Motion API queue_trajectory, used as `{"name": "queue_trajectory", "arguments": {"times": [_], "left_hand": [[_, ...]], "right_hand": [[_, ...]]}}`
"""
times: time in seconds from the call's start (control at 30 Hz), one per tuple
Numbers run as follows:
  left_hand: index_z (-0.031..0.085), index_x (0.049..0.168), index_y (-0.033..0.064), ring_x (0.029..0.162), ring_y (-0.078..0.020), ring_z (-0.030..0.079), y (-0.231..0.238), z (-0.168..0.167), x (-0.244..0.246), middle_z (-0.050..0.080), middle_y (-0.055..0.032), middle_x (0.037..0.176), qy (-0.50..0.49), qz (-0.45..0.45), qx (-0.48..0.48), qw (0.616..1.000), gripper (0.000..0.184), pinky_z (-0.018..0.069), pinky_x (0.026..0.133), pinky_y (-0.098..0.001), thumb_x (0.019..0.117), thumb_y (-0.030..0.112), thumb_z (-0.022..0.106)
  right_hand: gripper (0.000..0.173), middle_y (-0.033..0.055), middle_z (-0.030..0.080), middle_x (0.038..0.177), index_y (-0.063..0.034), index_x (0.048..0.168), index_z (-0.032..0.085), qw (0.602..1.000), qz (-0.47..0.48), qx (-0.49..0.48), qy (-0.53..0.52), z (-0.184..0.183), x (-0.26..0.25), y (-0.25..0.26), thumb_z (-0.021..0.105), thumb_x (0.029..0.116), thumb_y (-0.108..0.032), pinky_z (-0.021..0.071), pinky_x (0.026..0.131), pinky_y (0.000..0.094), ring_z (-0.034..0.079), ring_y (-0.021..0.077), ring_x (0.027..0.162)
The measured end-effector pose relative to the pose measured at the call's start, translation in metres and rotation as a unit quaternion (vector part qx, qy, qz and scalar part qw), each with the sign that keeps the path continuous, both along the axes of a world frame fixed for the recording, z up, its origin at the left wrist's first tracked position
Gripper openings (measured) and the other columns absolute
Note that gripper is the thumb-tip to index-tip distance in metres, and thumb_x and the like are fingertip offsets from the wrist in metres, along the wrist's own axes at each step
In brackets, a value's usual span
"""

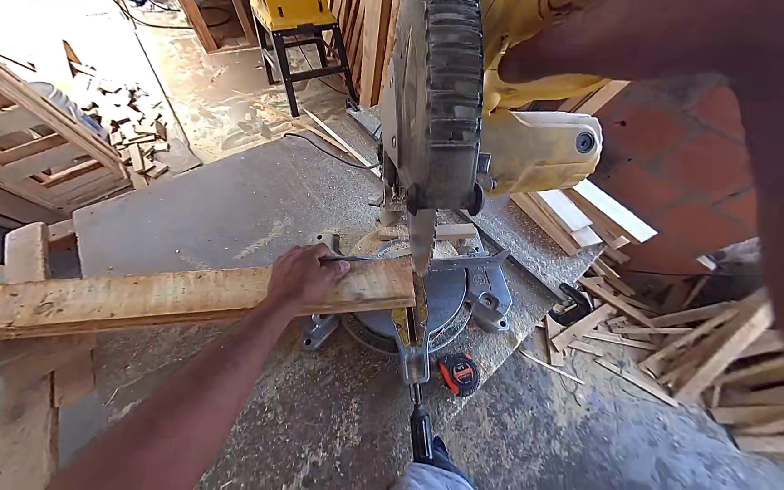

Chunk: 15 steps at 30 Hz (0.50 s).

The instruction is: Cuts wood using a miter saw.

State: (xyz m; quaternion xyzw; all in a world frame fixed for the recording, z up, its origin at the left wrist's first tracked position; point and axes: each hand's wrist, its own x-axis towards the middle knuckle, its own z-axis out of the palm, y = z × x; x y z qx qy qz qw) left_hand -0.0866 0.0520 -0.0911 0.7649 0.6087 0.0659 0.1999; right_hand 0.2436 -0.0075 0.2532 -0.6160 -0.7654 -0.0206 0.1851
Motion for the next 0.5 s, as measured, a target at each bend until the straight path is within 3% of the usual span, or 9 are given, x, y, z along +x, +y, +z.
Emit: {"name": "queue_trajectory", "arguments": {"times": [0.1, 0.13, 0.2, 0.3, 0.4, 0.5], "left_hand": [[0.073, 0.103, 0.021, 0.108, -0.0288, 0.064, -0.002, 0.002, 0.001, 0.072, -0.0037, 0.101, 0.001, 0.006, -0.009, 1.0, 0.043, 0.0473, 0.098, -0.0562, 0.0925, 0.062, 0.065], [0.073, 0.103, 0.0211, 0.108, -0.0289, 0.063, -0.001, 0.002, 0.001, 0.072, -0.0035, 0.1, 0.001, 0.008, -0.01, 1.0, 0.043, 0.0472, 0.097, -0.0563, 0.0924, 0.062, 0.065], [0.072, 0.102, 0.0205, 0.107, -0.0294, 0.063, -0.001, 0.004, 0.002, 0.071, -0.0041, 0.1, 0.002, 0.011, -0.013, 1.0, 0.043, 0.0472, 0.097, -0.0563, 0.0922, 0.062, 0.065], [0.072, 0.101, 0.022, 0.106, -0.0284, 0.063, -0.002, 0.005, 0.002, 0.071, -0.0025, 0.098, 0.003, 0.012, -0.006, 1.0, 0.042, 0.0477, 0.095, -0.0553, 0.0922, 0.062, 0.065], [0.072, 0.1, 0.0217, 0.107, -0.0281, 0.063, -0.002, 0.003, 0.001, 0.072, -0.0027, 0.099, 0.001, 0.011, 0.001, 1.0, 0.043, 0.0469, 0.097, -0.056, 0.0921, 0.063, 0.064], [0.073, 0.099, 0.0219, 0.106, -0.0274, 0.064, -0.001, 0.001, 0.0, 0.072, -0.0027, 0.097, -0.003, 0.009, 0.012, 1.0, 0.044, 0.0458, 0.098, -0.0565, 0.0913, 0.064, 0.064]], "right_hand": [[0.027, -0.004, 0.062, 0.073, -0.0194, 0.092, 0.069, 0.99, -0.01, -0.132, -0.049, 0.006, -0.025, 0.003, 0.076, 0.0876, -0.045, 0.0509, 0.06, 0.0301, 0.06, 0.0057, 0.065], [0.033, -0.0023, 0.059, 0.066, -0.0177, 0.086, 0.067, 0.981, -0.042, -0.173, -0.077, 0.008, -0.034, -0.003, 0.077, 0.0874, -0.049, 0.0476, 0.053, 0.0306, 0.056, 0.0082, 0.057], [0.047, 0.0045, 0.054, 0.056, -0.0133, 0.069, 0.061, 0.958, -0.1, -0.221, -0.153, 0.007, -0.051, -0.024, 0.078, 0.0863, -0.054, 0.0448, 0.047, 0.0405, 0.053, 0.0182, 0.049], [0.031, 0.0018, 0.051, 0.059, -0.0215, 0.068, 0.055, 0.962, -0.08, -0.156, -0.209, -0.019, -0.046, -0.053, 0.073, 0.084, -0.041, 0.0417, 0.045, 0.0495, 0.055, 0.0235, 0.055], [0.023, 0.001, 0.05, 0.059, -0.0229, 0.073, 0.055, 0.965, -0.085, -0.094, -0.231, -0.041, -0.046, -0.075, 0.069, 0.0843, -0.037, 0.0381, 0.045, 0.0489, 0.056, 0.0257, 0.056], [0.021, 0.0005, 0.047, 0.055, -0.0224, 0.068, 0.052, 0.969, -0.078, -0.042, -0.231, -0.06, -0.044, -0.088, 0.064, 0.0816, -0.034, 0.0346, 0.043, 0.0464, 0.054, 0.025, 0.051]]}}
